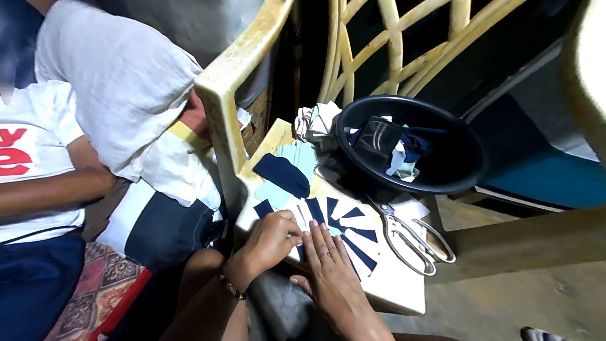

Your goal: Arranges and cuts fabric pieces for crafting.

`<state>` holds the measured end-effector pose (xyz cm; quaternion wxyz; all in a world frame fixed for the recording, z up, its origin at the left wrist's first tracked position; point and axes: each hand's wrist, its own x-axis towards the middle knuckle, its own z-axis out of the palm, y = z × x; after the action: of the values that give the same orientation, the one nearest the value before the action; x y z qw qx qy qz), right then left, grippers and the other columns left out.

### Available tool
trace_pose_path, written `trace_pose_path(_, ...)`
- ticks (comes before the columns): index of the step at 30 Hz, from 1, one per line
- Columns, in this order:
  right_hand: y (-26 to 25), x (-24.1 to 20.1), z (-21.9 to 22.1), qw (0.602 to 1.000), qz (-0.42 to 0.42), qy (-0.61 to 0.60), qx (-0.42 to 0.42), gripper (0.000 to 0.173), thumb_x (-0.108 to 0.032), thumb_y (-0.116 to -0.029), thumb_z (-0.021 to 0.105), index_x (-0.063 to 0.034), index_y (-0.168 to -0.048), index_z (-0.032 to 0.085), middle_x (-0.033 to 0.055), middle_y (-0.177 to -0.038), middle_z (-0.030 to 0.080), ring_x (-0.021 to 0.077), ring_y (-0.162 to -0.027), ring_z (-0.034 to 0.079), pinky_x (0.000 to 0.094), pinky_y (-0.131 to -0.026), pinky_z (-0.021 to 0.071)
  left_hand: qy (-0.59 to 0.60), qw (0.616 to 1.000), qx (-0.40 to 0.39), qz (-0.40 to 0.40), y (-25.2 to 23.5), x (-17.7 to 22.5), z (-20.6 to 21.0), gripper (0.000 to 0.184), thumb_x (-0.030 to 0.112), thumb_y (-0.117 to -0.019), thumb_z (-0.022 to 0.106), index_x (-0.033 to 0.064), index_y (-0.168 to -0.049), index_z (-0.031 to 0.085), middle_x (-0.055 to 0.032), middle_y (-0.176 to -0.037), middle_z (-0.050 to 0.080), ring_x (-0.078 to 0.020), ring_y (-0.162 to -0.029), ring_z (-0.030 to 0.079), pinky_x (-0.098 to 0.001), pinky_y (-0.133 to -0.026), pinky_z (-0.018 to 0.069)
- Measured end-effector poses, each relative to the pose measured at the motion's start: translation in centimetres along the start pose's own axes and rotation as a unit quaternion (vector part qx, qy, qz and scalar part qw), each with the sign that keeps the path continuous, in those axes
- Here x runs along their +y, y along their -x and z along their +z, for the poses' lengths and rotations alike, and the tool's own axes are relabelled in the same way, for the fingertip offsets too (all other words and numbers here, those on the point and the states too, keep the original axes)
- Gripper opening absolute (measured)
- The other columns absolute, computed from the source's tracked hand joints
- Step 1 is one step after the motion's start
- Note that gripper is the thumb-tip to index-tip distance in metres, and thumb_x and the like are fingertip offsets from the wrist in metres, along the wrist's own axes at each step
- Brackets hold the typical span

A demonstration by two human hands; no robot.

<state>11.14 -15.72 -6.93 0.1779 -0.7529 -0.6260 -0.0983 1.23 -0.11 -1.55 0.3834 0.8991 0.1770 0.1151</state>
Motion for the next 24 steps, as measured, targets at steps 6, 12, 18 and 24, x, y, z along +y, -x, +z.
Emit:
trace_pose_path(6, 0.3, 0.2, 0.6, 1.000, -0.013, -0.005, 0.016, 0.082, -0.068, -0.0930, 0.045, -0.0030, -0.141, 0.061, 0.0339, -0.148, 0.048, 0.0529, -0.136, 0.049, 0.0669, -0.108, 0.0405, -0.023, 0.958, 0.284, -0.028, 0.0, -2.4, -1.6, 0.010, 0.006, -0.0900, 0.070, 0.0001, -0.092, 0.077, -0.0102, -0.086, 0.071, -0.0114, -0.070, 0.062, -0.0257, -0.066, 0.0520)
trace_pose_path(12, 0.5, 0.2, 0.5, 1.000, -0.009, -0.016, 0.008, 0.081, -0.064, -0.0904, 0.054, -0.0028, -0.143, 0.059, 0.0347, -0.150, 0.046, 0.0537, -0.138, 0.047, 0.0677, -0.109, 0.0386, -0.057, 0.954, 0.199, -0.215, 0.3, -2.0, -3.5, 0.024, 0.019, -0.0912, 0.077, 0.0015, -0.107, 0.074, -0.0137, -0.105, 0.068, -0.0237, -0.091, 0.063, -0.0421, -0.084, 0.0514)
trace_pose_path(18, 0.2, -0.3, -0.3, 0.999, 0.009, -0.036, -0.025, 0.080, -0.055, -0.0856, 0.070, -0.0015, -0.144, 0.057, 0.0355, -0.152, 0.042, 0.0535, -0.140, 0.043, 0.0675, -0.112, 0.0356, -0.076, 0.957, 0.148, -0.238, 0.0, -1.8, -3.6, 0.018, 0.019, -0.0952, 0.072, 0.0025, -0.103, 0.074, -0.0131, -0.105, 0.066, -0.0258, -0.096, 0.063, -0.0454, -0.087, 0.0506)
trace_pose_path(24, 0.0, 0.3, -1.4, 0.994, 0.014, -0.092, -0.055, 0.075, -0.054, -0.0900, 0.066, -0.0077, -0.148, 0.055, 0.0313, -0.156, 0.039, 0.0502, -0.145, 0.038, 0.0682, -0.115, 0.0301, -0.041, 0.968, 0.214, -0.124, 0.2, -2.6, -2.6, 0.012, 0.012, -0.0929, 0.069, 0.0008, -0.091, 0.072, -0.0102, -0.092, 0.068, -0.0177, -0.081, 0.061, -0.0363, -0.075, 0.0507)
